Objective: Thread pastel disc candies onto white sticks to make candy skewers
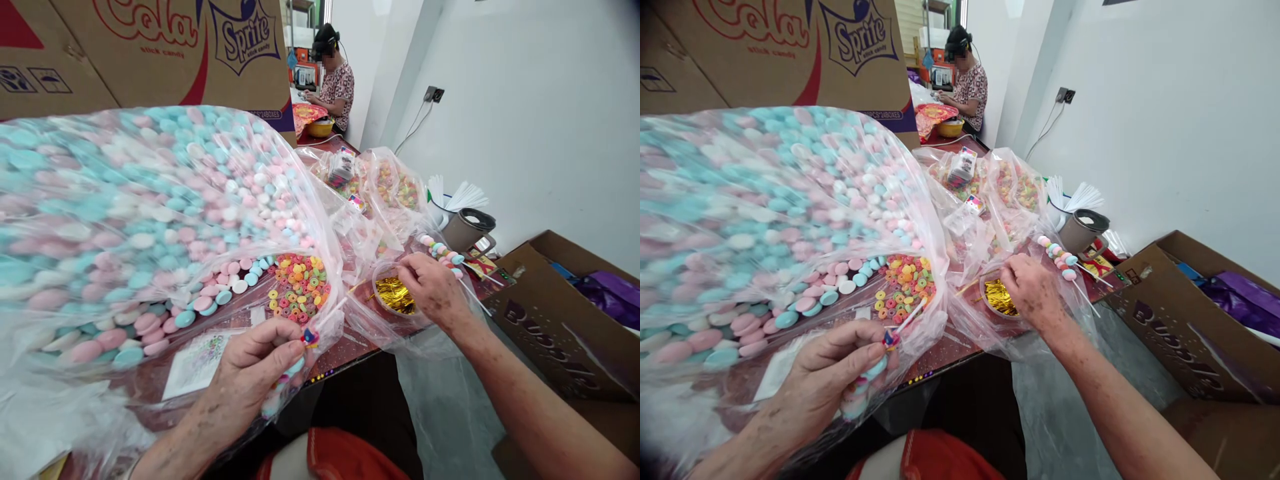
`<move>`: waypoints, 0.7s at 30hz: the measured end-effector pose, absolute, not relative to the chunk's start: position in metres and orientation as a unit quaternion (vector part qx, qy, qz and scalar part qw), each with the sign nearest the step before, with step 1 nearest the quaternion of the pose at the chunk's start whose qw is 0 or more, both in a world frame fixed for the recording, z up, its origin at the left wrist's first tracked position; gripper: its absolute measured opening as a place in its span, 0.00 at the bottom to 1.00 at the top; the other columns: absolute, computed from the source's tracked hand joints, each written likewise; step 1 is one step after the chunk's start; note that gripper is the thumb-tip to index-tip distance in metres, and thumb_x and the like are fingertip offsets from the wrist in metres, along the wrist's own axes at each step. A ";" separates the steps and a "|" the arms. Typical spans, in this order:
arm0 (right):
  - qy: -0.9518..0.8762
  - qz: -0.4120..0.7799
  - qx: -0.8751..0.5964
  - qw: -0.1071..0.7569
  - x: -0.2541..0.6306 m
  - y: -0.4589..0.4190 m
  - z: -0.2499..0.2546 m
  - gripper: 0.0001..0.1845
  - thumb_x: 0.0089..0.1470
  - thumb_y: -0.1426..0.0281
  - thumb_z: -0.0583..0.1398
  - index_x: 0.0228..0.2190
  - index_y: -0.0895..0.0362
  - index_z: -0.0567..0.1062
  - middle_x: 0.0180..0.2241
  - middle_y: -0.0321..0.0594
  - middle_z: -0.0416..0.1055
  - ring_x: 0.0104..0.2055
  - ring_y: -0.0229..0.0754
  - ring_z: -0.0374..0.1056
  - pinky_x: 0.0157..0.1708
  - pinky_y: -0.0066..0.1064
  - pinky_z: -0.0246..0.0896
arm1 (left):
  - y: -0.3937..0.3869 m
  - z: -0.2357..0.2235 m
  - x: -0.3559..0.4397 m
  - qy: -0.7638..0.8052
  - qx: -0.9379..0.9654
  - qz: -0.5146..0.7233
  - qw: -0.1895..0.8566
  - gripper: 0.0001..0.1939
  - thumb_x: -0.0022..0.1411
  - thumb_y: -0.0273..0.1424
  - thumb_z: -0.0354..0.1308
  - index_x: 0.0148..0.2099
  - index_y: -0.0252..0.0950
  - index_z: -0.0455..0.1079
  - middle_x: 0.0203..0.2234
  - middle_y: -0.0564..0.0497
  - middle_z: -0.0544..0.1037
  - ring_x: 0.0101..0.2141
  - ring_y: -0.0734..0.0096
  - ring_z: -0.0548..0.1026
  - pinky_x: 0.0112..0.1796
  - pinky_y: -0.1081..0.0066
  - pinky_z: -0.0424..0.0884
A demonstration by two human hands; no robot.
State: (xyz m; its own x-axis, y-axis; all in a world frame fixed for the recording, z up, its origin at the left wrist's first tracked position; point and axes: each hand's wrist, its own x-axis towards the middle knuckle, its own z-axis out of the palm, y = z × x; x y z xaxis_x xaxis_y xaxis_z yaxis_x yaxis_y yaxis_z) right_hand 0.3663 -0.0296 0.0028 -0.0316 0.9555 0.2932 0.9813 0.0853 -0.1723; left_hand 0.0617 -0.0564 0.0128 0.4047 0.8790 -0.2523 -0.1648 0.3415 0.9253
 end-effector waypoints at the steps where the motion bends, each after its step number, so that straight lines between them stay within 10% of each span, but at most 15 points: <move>1: -0.709 -0.012 -0.673 0.209 0.353 -0.034 0.005 0.13 0.63 0.70 0.50 0.31 0.57 0.72 0.30 0.40 0.73 0.33 0.40 0.68 0.33 0.29 0.61 | -0.057 0.013 0.066 0.397 0.443 0.363 0.717 0.08 0.56 0.34 0.66 0.32 0.35 0.73 0.22 0.51 0.79 0.20 0.78 0.70 0.18 0.81 0.58; 4: -0.651 0.208 -0.603 0.411 0.303 -0.048 0.006 0.10 0.60 0.67 0.56 0.28 0.56 0.72 0.24 0.32 0.69 0.27 0.36 0.65 0.28 0.25 0.60 | -0.059 0.014 0.082 0.379 0.438 0.353 0.735 0.09 0.57 0.35 0.65 0.32 0.34 0.72 0.24 0.49 0.80 0.21 0.77 0.72 0.21 0.80 0.63; 11: -0.623 0.405 -0.491 0.455 0.248 -0.063 -0.004 0.09 0.58 0.72 0.56 0.27 0.56 0.73 0.23 0.31 0.70 0.27 0.34 0.65 0.32 0.26 0.61 | -0.054 0.008 0.092 0.408 0.376 0.389 0.736 0.12 0.55 0.35 0.66 0.36 0.36 0.67 0.21 0.53 0.78 0.18 0.78 0.71 0.17 0.83 0.59; 17: -0.660 0.348 -0.516 0.420 0.245 -0.060 -0.006 0.08 0.57 0.74 0.56 0.28 0.57 0.74 0.26 0.33 0.71 0.29 0.35 0.66 0.31 0.25 0.61 | -0.053 0.006 0.092 0.458 0.383 0.421 0.683 0.12 0.53 0.35 0.67 0.36 0.35 0.69 0.20 0.57 0.76 0.17 0.79 0.71 0.17 0.83 0.61; 21: -0.764 0.070 -0.505 0.394 0.238 -0.059 -0.014 0.11 0.58 0.77 0.53 0.28 0.59 0.73 0.26 0.39 0.69 0.30 0.40 0.63 0.32 0.30 0.59 | -0.045 0.003 0.094 0.498 0.391 0.437 0.639 0.11 0.52 0.35 0.66 0.33 0.35 0.70 0.20 0.57 0.75 0.18 0.79 0.68 0.19 0.81 0.63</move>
